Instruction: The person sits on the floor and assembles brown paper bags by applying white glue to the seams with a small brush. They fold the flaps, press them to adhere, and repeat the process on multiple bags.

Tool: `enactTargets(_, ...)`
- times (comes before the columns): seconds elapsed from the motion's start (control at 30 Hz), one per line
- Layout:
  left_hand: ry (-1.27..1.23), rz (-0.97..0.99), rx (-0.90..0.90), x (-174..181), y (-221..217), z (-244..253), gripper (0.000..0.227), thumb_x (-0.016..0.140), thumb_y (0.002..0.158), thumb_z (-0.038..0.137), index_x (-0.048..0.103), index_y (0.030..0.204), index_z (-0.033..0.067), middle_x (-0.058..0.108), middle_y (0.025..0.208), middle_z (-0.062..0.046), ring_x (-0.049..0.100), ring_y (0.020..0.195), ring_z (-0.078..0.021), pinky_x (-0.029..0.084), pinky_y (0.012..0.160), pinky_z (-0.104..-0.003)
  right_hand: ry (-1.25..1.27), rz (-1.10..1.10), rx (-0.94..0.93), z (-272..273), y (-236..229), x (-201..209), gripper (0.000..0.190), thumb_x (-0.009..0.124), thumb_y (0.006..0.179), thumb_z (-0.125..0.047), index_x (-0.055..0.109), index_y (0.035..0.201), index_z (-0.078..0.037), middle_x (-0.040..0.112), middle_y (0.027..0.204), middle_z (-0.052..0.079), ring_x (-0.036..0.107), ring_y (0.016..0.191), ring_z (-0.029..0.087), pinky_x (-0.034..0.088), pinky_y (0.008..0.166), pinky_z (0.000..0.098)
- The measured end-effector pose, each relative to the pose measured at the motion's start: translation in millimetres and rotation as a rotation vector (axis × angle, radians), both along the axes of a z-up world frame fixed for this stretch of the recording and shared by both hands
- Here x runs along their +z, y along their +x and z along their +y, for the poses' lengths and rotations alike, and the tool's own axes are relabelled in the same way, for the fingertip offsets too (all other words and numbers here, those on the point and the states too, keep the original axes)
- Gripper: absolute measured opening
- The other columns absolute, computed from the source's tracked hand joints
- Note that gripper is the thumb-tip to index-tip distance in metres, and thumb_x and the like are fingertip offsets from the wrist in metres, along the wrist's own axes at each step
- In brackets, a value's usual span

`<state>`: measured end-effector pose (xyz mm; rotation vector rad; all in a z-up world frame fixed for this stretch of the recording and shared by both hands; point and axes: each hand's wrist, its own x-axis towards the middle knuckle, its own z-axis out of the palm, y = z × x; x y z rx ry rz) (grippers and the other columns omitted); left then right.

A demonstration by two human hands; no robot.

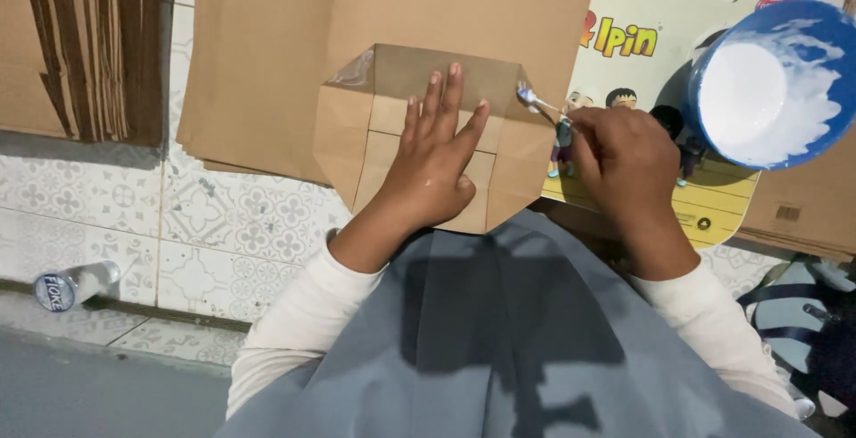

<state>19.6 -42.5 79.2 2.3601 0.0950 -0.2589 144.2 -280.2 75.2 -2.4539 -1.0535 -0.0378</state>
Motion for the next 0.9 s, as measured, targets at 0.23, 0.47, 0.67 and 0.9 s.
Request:
enactTargets(0.23,-0.01,-0.041,-0.004,-6,-3,2,0.086,0.063,0.075,-0.005,0.039,0.157,-0.0039,-0.007,0.168,-0.032,-0.008,0.155,-0.0522,-0.002,0.123,-0.067,-0.062,0.007,0.014,-10,3,-4,0.014,0.076,0.1,-0.009,0.077,0.113,-0.014,0.067,0.092,0.01,0.066,0.092,0.033,0.052,0.088,0.0447)
enactTargets(0.47,-0.011,-0.065,0.001,-8,-5,3,0.084,0.061,0.076,-0.006,0.039,0.158,-0.0035,-0.007,0.168,-0.031,-0.008,0.156,-0.0507,-0.003,0.124,-0.067,-0.022,-0.075,0.071,9,16,-3,0.012,0.075,0.102,-0.009,0.074,0.113,-0.012,0.061,0.088,0.01,0.064,0.089,0.036,0.052,0.082,0.0487)
enactTargets(0.67,-0.012,-0.058,-0.005,-11,-4,2,0.085,0.06,0.076,-0.005,0.038,0.158,-0.004,-0.007,0.168,-0.032,-0.009,0.156,-0.0513,-0.003,0.124,-0.067,-0.062,-0.052,0.049,7,5,4,0.013,0.075,0.101,-0.008,0.076,0.112,-0.013,0.065,0.088,0.011,0.066,0.09,0.035,0.053,0.082,0.0461)
enactTargets(0.9,0.011,-0.055,-0.013,-12,-5,3,0.088,0.062,0.077,-0.002,0.033,0.16,-0.0033,-0.008,0.168,-0.031,-0.009,0.156,-0.0506,-0.003,0.124,-0.066,-0.099,-0.024,0.073,3,-12,6,0.01,0.075,0.097,-0.009,0.077,0.106,-0.012,0.068,0.088,0.011,0.068,0.09,0.036,0.053,0.081,0.0466)
